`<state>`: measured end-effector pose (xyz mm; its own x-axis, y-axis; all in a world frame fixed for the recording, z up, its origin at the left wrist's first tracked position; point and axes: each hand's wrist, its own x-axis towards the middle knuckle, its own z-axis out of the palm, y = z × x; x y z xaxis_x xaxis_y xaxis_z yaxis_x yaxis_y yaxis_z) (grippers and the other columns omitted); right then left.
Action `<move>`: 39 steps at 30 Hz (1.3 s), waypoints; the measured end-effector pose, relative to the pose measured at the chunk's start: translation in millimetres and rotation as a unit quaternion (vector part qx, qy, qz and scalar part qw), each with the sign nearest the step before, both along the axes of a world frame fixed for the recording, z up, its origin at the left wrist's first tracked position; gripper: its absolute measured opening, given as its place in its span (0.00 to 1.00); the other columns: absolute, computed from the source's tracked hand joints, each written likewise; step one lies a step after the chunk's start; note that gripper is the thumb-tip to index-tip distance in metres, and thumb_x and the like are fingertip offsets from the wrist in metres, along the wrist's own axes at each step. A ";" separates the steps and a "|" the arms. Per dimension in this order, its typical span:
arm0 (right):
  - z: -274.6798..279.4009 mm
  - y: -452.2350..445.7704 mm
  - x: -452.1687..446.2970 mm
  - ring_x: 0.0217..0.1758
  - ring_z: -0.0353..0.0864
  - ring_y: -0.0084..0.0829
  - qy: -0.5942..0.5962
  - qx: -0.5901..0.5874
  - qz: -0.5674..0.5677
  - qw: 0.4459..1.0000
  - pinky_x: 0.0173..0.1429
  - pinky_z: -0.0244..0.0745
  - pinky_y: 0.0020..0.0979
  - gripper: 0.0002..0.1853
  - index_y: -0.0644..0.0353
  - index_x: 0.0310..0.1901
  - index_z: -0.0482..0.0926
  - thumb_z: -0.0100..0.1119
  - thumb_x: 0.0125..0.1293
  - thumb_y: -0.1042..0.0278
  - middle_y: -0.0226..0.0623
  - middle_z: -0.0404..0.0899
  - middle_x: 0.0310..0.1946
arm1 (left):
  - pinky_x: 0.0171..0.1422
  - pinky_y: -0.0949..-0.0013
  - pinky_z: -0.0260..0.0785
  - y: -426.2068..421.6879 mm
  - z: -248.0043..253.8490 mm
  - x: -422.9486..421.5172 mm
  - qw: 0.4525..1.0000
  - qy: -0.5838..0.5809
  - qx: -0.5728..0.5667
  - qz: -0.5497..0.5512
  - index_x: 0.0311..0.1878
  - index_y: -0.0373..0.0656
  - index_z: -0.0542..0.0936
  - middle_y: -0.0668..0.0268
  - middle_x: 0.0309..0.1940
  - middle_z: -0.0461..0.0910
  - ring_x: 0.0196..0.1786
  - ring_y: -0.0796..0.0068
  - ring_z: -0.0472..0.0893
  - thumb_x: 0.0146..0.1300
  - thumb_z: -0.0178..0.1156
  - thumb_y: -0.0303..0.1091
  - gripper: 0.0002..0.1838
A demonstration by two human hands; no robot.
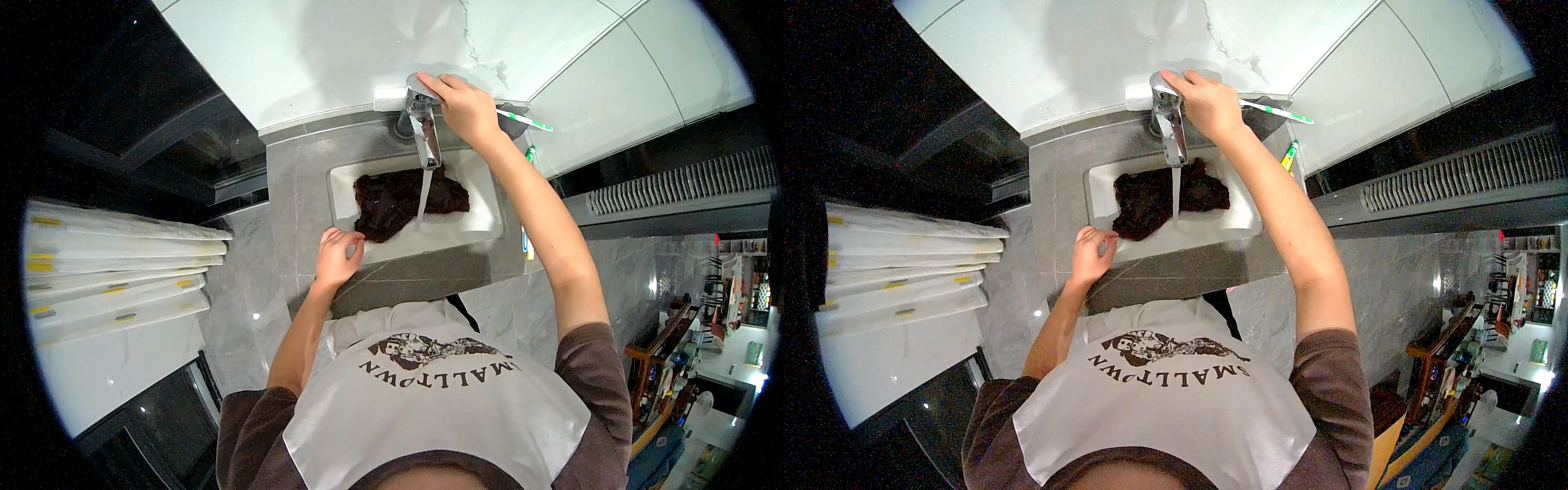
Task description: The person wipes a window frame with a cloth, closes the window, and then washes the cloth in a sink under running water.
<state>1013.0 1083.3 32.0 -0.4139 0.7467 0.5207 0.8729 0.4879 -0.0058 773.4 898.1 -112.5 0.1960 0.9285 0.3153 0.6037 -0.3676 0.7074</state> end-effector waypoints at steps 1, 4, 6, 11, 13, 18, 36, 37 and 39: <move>-0.1 0.1 -0.1 0.30 0.77 0.34 0.000 0.000 0.000 1.000 0.29 0.74 0.30 0.27 0.37 0.49 0.71 0.48 0.47 0.80 0.27 0.75 0.37 | 0.49 0.66 0.60 0.0 -0.6 -0.1 1.000 0.000 0.000 0.000 0.29 0.39 0.77 0.63 0.21 0.75 0.29 0.66 0.74 0.46 0.57 0.25 0.05; -1.1 0.9 0.3 0.30 0.77 0.34 0.003 0.003 0.000 1.000 0.29 0.73 0.30 0.27 0.37 0.49 0.71 0.48 0.47 0.80 0.27 0.75 0.37 | 0.48 0.66 0.60 0.2 0.3 0.2 1.000 0.001 0.000 0.000 0.29 0.39 0.77 0.63 0.21 0.74 0.29 0.66 0.74 0.46 0.57 0.25 0.05; -1.4 1.1 0.6 0.30 0.77 0.34 0.003 0.000 0.001 1.000 0.28 0.73 0.30 0.27 0.37 0.49 0.71 0.48 0.47 0.79 0.27 0.76 0.37 | 0.48 0.66 0.60 0.3 0.7 0.4 1.000 0.002 0.003 0.000 0.29 0.39 0.77 0.63 0.21 0.74 0.29 0.66 0.74 0.46 0.57 0.25 0.04; -2.3 1.6 0.0 0.30 0.77 0.33 0.006 0.011 0.002 1.000 0.28 0.73 0.30 0.26 0.37 0.49 0.71 0.49 0.48 0.78 0.26 0.76 0.37 | 0.47 0.66 0.60 0.7 1.2 0.8 1.000 0.007 0.005 0.000 0.28 0.39 0.77 0.63 0.20 0.74 0.28 0.66 0.74 0.46 0.57 0.24 0.04; -2.5 1.6 -0.1 0.30 0.77 0.33 0.006 0.013 0.001 1.000 0.28 0.73 0.29 0.26 0.37 0.49 0.71 0.49 0.48 0.78 0.26 0.76 0.37 | 0.47 0.66 0.61 0.8 0.7 0.9 1.000 0.007 0.007 0.002 0.28 0.39 0.77 0.63 0.20 0.74 0.28 0.66 0.74 0.46 0.57 0.24 0.04; -3.9 2.4 0.3 0.31 0.77 0.34 0.013 0.000 0.003 1.000 0.29 0.74 0.30 0.26 0.36 0.50 0.70 0.50 0.49 0.76 0.26 0.76 0.37 | 0.47 0.66 0.61 1.0 -0.4 1.1 1.000 0.011 0.011 0.003 0.28 0.39 0.77 0.64 0.20 0.74 0.28 0.67 0.74 0.47 0.57 0.24 0.03; -4.5 1.4 -1.5 0.30 0.77 0.32 0.016 0.009 -0.010 1.000 0.29 0.73 0.30 0.27 0.35 0.49 0.71 0.50 0.48 0.77 0.26 0.76 0.36 | 0.47 0.66 0.61 1.1 1.1 1.5 1.000 0.022 0.004 0.006 0.27 0.40 0.76 0.63 0.22 0.76 0.29 0.66 0.75 0.46 0.56 0.26 0.03; -4.6 0.8 -1.7 0.30 0.77 0.32 0.016 0.008 -0.010 1.000 0.29 0.73 0.30 0.27 0.35 0.49 0.71 0.50 0.48 0.77 0.26 0.76 0.36 | 0.47 0.66 0.61 0.9 1.7 1.6 1.000 0.023 0.001 0.007 0.27 0.40 0.76 0.63 0.22 0.76 0.29 0.66 0.75 0.46 0.56 0.26 0.03; -5.3 0.3 -1.4 0.31 0.77 0.32 0.017 0.011 -0.012 1.000 0.30 0.74 0.30 0.27 0.35 0.50 0.70 0.50 0.47 0.78 0.27 0.75 0.36 | 0.48 0.66 0.60 0.9 0.5 1.3 1.000 0.023 -0.002 0.007 0.28 0.40 0.77 0.64 0.22 0.76 0.29 0.66 0.75 0.47 0.56 0.25 0.03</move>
<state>1011.6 1083.7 26.6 -0.3788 0.7444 0.5500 0.8834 0.4679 -0.0250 774.6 899.0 -112.1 0.1969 0.9325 0.3029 0.6411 -0.3562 0.6797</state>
